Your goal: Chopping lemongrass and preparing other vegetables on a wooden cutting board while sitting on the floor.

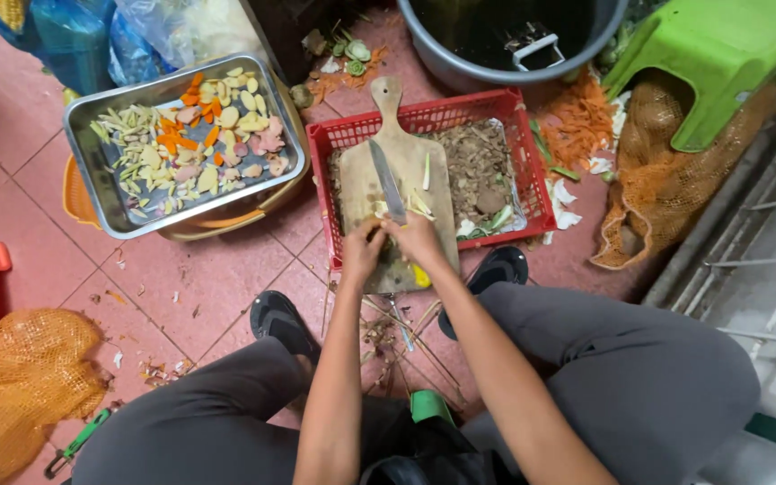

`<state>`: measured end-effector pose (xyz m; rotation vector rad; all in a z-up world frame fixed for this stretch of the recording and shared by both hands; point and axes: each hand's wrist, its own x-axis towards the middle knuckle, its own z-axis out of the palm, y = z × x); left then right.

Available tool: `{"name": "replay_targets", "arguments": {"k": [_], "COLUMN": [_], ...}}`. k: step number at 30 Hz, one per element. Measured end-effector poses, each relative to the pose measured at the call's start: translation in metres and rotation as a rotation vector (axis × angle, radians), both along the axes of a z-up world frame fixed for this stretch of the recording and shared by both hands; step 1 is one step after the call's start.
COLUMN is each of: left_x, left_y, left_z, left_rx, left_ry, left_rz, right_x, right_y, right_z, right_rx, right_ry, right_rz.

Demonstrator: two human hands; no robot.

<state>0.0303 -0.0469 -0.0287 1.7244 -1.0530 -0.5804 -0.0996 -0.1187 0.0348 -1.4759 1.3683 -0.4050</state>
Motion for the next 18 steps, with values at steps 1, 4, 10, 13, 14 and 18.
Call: {"name": "replay_targets", "arguments": {"k": [1, 4, 10, 13, 14, 18], "left_x": [0.000, -0.010, -0.043, -0.054, -0.059, -0.048], "left_y": [0.000, -0.003, -0.016, -0.019, -0.021, -0.012], "left_z": [0.009, 0.027, -0.007, -0.014, -0.015, 0.009], "left_rx": [0.020, 0.129, 0.048, -0.027, -0.045, -0.053], "left_ry": [0.057, 0.159, 0.315, 0.213, 0.043, 0.049], "left_rz": [-0.056, -0.056, 0.214, 0.376, 0.457, 0.415], "right_x": [0.001, 0.007, 0.027, 0.036, 0.037, 0.040], "right_y": [-0.005, -0.016, -0.019, -0.016, -0.018, -0.021], "right_z": [-0.004, -0.014, -0.035, -0.047, -0.054, -0.064], "right_rx": [-0.005, -0.002, -0.015, -0.186, -0.303, -0.358], "right_ry": [-0.072, -0.098, -0.051, 0.076, 0.137, 0.113], "right_rz": [0.035, 0.045, -0.080, -0.142, -0.162, -0.170]}}
